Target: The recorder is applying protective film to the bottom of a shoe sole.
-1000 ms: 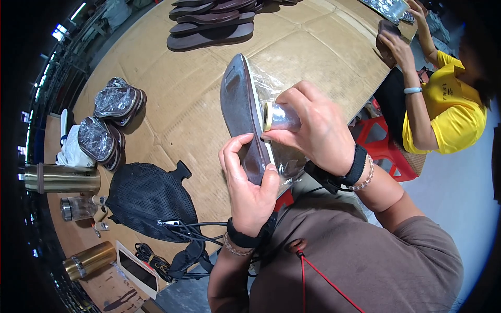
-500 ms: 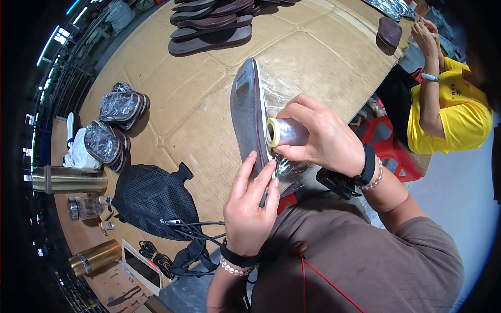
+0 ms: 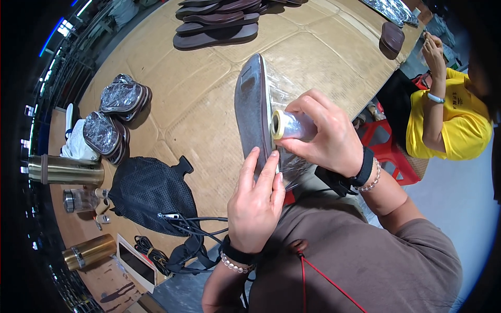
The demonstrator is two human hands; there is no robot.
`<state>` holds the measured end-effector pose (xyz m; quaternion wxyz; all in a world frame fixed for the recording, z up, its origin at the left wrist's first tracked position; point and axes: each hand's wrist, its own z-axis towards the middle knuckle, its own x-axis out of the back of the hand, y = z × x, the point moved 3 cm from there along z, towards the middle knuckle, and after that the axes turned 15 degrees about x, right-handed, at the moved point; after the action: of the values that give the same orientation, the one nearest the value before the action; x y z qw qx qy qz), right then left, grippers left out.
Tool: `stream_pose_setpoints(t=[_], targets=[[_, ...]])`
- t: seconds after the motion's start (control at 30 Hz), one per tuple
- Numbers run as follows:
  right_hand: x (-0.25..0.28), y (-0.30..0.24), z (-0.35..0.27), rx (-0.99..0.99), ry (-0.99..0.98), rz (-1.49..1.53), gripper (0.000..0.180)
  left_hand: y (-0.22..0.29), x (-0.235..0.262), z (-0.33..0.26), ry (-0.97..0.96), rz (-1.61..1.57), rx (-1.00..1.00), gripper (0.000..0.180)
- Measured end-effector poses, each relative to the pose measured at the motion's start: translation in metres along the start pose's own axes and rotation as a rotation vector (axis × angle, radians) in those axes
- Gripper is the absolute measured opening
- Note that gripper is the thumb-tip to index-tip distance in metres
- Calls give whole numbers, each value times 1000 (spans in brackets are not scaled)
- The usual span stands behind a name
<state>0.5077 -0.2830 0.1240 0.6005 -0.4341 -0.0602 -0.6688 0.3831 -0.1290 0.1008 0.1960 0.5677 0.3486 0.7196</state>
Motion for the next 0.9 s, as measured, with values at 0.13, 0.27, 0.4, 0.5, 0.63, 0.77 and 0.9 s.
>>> stream_pose_setpoints(t=[0.13, 0.27, 0.4, 0.5, 0.63, 0.77, 0.9], targets=[[-3, 1, 1, -19, 18, -69, 39, -1, -1, 1, 13, -7, -9, 39], [-5, 0, 1, -28, 26, -112, 39, 0, -2, 0, 21, 19, -14, 39], [-6, -3, 2, -42, 20, -128, 39, 0, -3, 0, 31, 44, -24, 40], [-6, -3, 2, -50, 7, -138, 39, 0, -3, 0, 30, 38, -25, 40], [0, 0, 3, -16, 14, -53, 42, 0, 1, 1, 18, 6, -17, 42], [11, -4, -3, 72, 5, -9, 46, -2, 2, 2, 13, -32, 13, 44], [15, -6, -11, 73, -25, 39, 46, 1, 5, 6, 17, -24, -8, 44]])
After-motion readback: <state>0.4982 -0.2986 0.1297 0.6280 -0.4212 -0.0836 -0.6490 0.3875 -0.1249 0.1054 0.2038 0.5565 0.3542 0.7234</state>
